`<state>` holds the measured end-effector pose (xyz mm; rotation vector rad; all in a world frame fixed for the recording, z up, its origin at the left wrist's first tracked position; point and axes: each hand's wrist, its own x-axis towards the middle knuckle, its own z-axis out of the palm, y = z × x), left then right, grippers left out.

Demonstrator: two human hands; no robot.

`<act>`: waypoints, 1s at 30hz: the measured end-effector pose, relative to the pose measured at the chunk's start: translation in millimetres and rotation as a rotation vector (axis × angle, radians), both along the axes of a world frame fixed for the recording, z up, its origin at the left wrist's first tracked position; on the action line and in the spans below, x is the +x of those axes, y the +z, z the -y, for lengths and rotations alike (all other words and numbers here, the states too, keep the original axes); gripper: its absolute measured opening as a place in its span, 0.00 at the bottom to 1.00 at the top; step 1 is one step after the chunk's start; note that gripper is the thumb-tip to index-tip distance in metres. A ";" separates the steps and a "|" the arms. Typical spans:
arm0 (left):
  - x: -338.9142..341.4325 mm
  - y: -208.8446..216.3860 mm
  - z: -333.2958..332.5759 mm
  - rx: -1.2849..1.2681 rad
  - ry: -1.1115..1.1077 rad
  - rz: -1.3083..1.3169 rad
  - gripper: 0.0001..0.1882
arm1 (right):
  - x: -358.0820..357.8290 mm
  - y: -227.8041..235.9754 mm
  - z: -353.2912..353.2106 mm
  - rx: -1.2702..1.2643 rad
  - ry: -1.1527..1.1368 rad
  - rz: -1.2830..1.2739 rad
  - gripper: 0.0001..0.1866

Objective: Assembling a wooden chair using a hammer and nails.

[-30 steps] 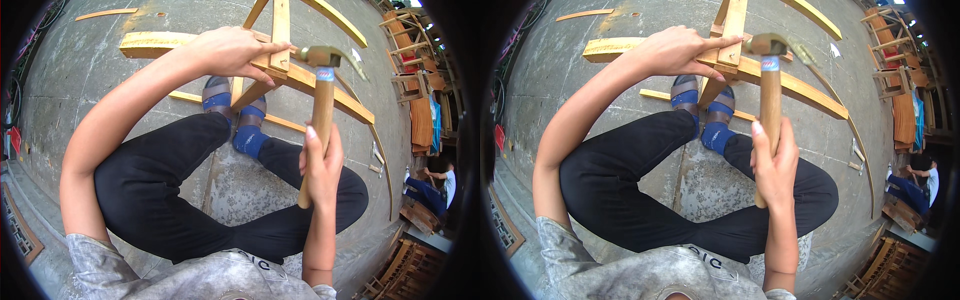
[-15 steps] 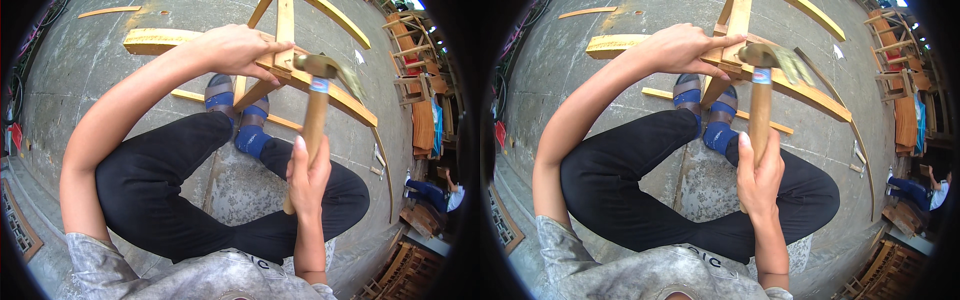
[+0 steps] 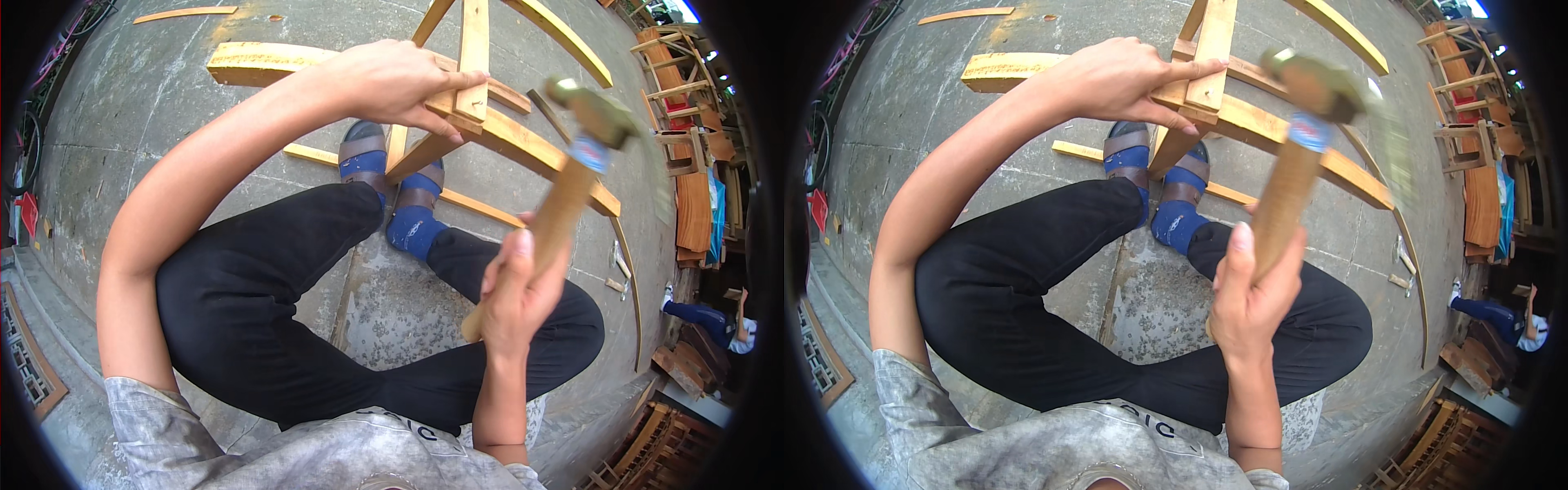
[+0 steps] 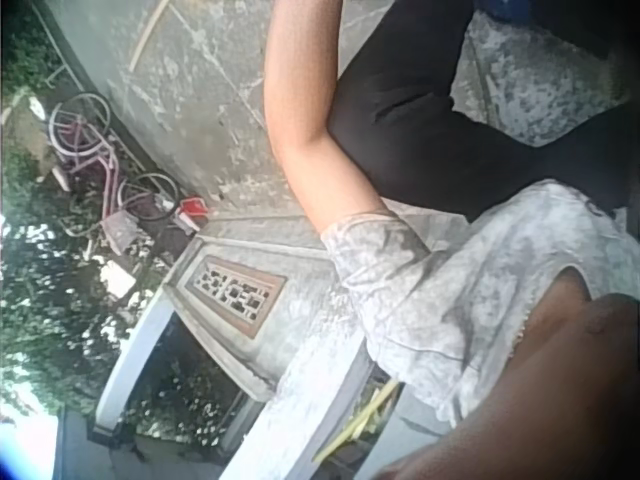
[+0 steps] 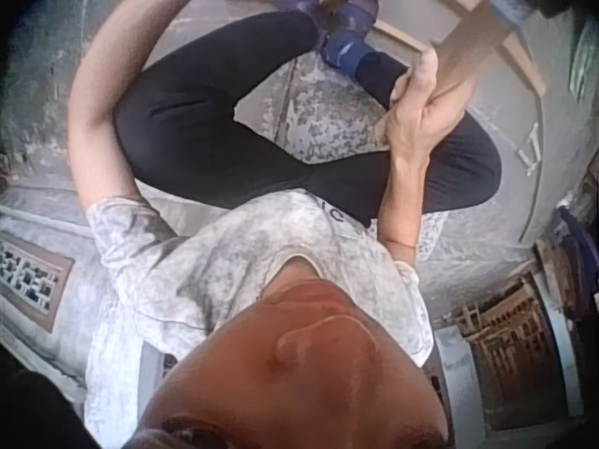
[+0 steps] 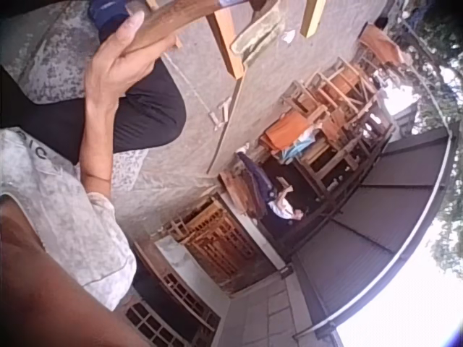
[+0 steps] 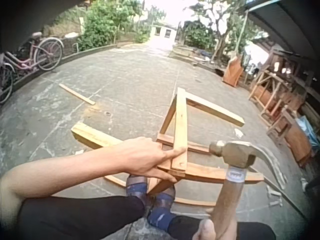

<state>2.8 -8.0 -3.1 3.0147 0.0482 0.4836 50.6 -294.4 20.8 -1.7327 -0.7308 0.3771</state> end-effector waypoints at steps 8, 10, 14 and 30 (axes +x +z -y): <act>1.2 8.2 -1.4 -0.095 0.014 -0.076 0.48 | 7.7 -29.2 -2.7 -0.245 0.060 0.175 0.15; -1.3 -2.8 -4.8 -0.069 0.018 -0.039 0.48 | 3.1 -14.6 -10.5 -0.287 0.054 0.081 0.16; -2.4 -1.6 -4.5 -0.007 -0.003 0.020 0.48 | 0.9 1.3 -2.9 -0.062 -0.004 -0.023 0.16; -1.9 -3.7 -5.8 -0.053 -0.006 0.034 0.48 | -0.1 -13.4 3.7 -0.093 0.045 0.167 0.17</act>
